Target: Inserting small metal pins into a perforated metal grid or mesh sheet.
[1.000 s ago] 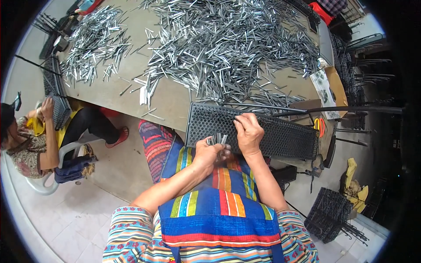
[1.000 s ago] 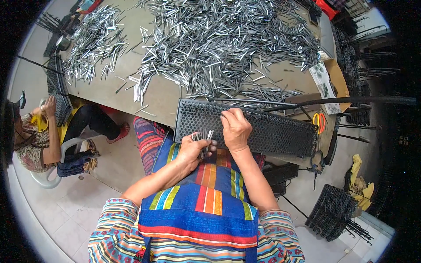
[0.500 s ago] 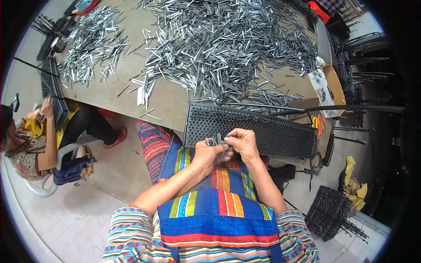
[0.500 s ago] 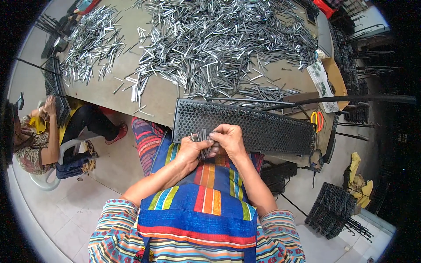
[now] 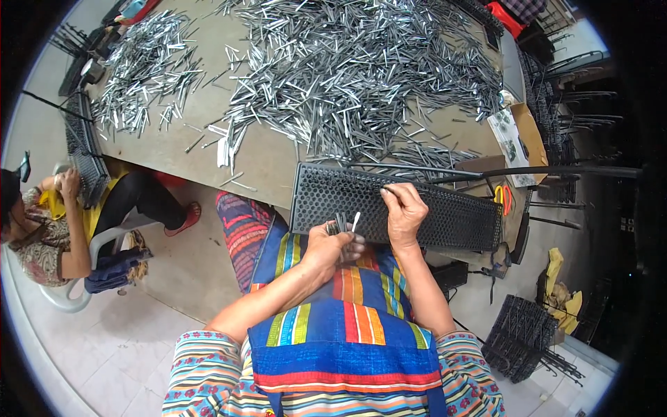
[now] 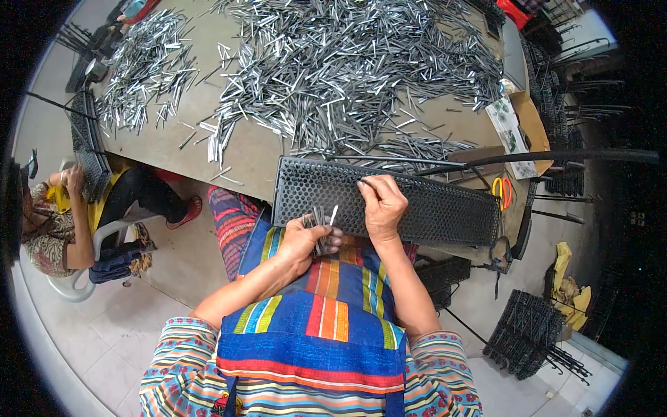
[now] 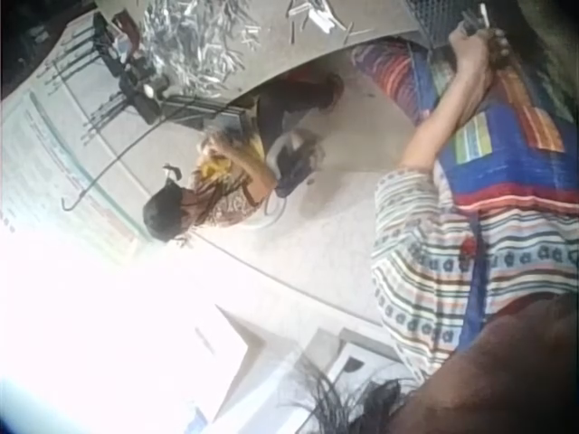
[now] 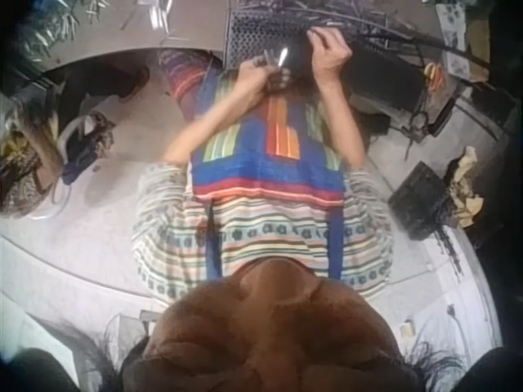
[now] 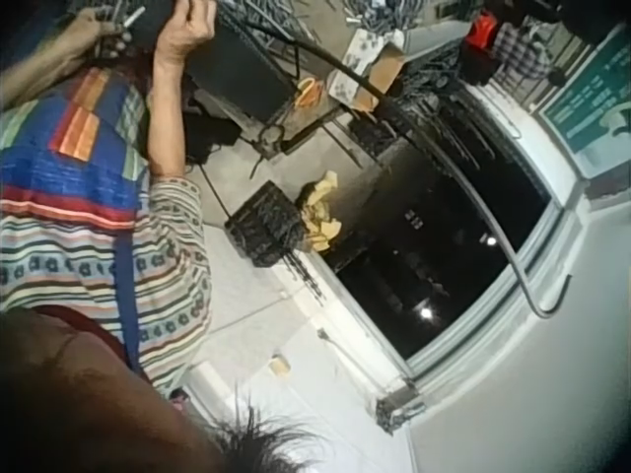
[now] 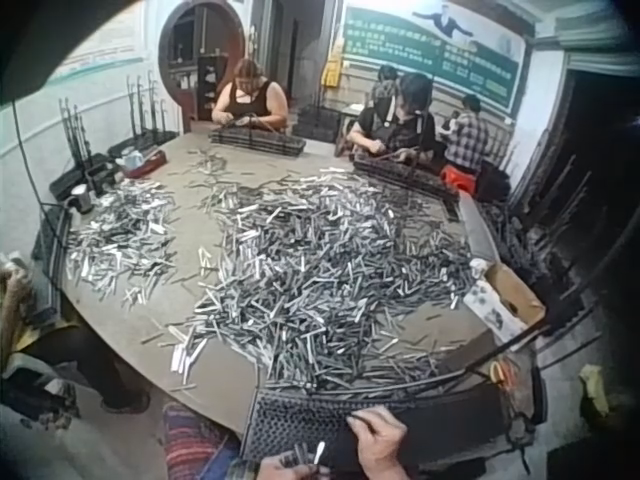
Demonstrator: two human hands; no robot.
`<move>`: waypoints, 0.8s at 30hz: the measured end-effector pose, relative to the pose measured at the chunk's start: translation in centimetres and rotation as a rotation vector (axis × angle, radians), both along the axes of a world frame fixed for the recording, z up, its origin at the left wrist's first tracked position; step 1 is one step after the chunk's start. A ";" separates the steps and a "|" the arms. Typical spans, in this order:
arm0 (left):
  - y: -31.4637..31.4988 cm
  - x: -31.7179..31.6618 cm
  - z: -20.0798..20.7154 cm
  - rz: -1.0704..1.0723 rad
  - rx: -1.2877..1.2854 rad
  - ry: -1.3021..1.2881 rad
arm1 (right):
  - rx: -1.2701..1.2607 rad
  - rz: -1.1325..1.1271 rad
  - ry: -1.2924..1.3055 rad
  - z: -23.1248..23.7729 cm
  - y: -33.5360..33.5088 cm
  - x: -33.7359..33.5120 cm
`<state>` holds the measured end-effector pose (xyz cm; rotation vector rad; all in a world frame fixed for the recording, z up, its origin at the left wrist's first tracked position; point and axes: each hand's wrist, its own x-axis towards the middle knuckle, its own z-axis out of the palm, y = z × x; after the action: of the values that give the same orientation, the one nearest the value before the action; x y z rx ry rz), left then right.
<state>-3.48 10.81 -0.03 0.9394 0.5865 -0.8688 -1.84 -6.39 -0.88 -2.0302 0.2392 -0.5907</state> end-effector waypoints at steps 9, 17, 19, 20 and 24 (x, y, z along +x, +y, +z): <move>0.2 0.1 -0.1 -0.040 -0.018 -0.037 | -0.083 0.047 -0.029 0.2 -0.2 0.1; 0.3 -0.1 -0.7 -0.027 0.002 -0.050 | -0.162 0.086 -0.039 0.5 -0.3 0.6; 0.4 -0.1 -0.8 -0.016 0.013 -0.065 | -0.115 0.078 0.014 0.3 -0.3 0.3; 0.6 -0.1 -0.6 -0.027 -0.003 -0.068 | -0.069 0.066 0.068 0.1 -0.4 0.1; 0.7 -0.1 -0.6 -0.029 -0.002 -0.067 | -0.182 0.123 -0.012 -0.4 -0.1 0.3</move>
<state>-3.60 11.54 -0.65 0.9738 0.5162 -0.8604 -1.51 -6.49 -1.30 -2.1984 0.0534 -0.5639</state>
